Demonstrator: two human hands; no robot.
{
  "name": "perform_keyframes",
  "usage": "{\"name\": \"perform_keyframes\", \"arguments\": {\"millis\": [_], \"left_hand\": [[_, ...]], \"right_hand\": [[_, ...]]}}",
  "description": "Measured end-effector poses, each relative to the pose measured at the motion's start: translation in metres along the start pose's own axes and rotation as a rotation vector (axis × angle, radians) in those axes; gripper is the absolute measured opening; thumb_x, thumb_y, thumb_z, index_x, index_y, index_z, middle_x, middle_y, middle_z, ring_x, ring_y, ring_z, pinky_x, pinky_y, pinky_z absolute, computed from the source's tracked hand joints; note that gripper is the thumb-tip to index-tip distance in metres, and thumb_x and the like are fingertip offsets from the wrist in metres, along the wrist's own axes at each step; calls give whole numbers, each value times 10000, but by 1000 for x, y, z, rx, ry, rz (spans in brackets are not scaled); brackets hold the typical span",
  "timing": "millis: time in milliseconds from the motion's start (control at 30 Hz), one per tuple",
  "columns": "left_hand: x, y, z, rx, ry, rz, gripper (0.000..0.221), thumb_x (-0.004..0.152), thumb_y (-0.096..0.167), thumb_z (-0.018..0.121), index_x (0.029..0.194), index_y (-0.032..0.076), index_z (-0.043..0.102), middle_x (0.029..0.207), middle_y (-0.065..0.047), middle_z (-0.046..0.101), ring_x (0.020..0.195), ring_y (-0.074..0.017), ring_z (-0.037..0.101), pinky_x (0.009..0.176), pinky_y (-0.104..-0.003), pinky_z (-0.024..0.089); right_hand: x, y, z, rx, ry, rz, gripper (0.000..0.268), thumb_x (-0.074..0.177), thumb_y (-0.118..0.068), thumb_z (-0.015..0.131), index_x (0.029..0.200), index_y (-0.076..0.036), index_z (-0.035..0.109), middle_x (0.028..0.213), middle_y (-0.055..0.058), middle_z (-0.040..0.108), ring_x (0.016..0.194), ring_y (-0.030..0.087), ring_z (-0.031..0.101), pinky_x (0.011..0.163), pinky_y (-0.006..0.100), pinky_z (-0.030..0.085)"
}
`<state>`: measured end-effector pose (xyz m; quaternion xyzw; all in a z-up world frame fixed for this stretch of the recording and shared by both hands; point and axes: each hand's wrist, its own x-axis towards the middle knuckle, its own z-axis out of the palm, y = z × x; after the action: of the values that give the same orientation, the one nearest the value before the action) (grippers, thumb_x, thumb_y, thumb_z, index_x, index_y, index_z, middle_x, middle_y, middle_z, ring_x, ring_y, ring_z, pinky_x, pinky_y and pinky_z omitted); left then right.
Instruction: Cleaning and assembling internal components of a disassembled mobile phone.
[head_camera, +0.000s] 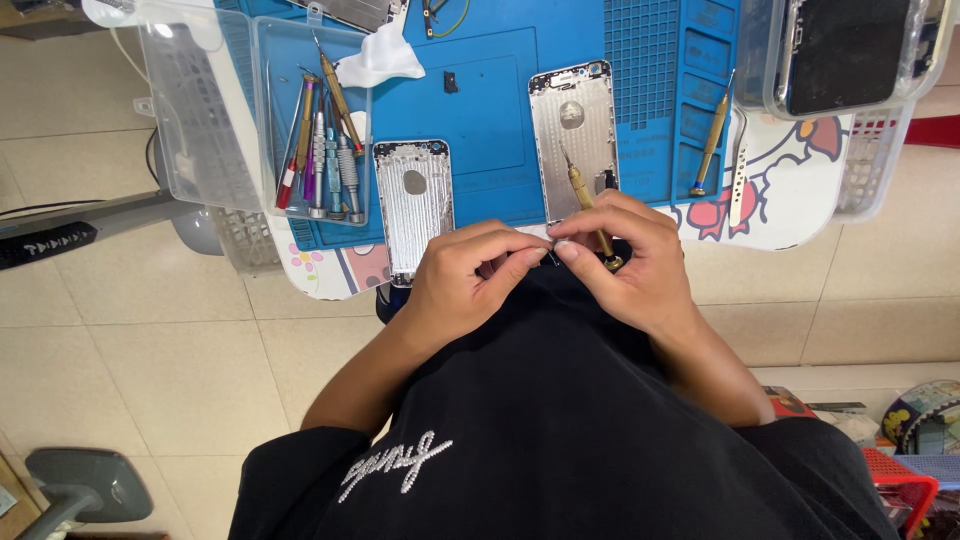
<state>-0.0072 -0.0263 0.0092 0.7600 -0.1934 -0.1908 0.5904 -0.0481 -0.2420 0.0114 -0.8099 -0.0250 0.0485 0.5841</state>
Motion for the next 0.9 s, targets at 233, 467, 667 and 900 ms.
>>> {"name": "perform_keyframes", "arguments": {"millis": [233, 467, 667, 900], "left_hand": [[-7, 3, 3, 96, 54, 91, 125, 970, 138, 748, 1060, 54, 764, 917, -65, 757, 644, -94, 655, 558, -231, 505], [-21, 6, 9, 114, 55, 92, 164, 949, 159, 771, 1086, 69, 771, 875, -48, 749, 617, -97, 621, 541, -248, 474], [-39, 20, 12, 62, 80, 59, 291, 900, 151, 804, 1176, 77, 749, 879, -52, 758, 597, -86, 618, 546, -228, 495], [-49, 26, 15, 70, 87, 59, 275, 912, 169, 763, 1176, 93, 747, 895, -47, 793, 645, -88, 701, 560, -230, 535]], "right_hand": [[-1, -6, 2, -56, 7, 82, 106, 902, -80, 783, 998, -56, 745, 845, 27, 659, 716, 109, 563, 648, 254, 424], [-17, -7, 5, -66, 57, 11, 77, 908, -52, 776, 966, -44, 727, 837, 27, 637, 707, 116, 539, 644, 262, 407], [-38, -11, 9, -76, 124, -31, 74, 917, -60, 773, 939, -46, 704, 819, 17, 609, 670, 104, 514, 616, 256, 391], [-52, -3, 8, -39, 208, -11, 97, 904, -52, 738, 880, -33, 646, 793, 5, 583, 659, 79, 470, 602, 243, 376]]}}
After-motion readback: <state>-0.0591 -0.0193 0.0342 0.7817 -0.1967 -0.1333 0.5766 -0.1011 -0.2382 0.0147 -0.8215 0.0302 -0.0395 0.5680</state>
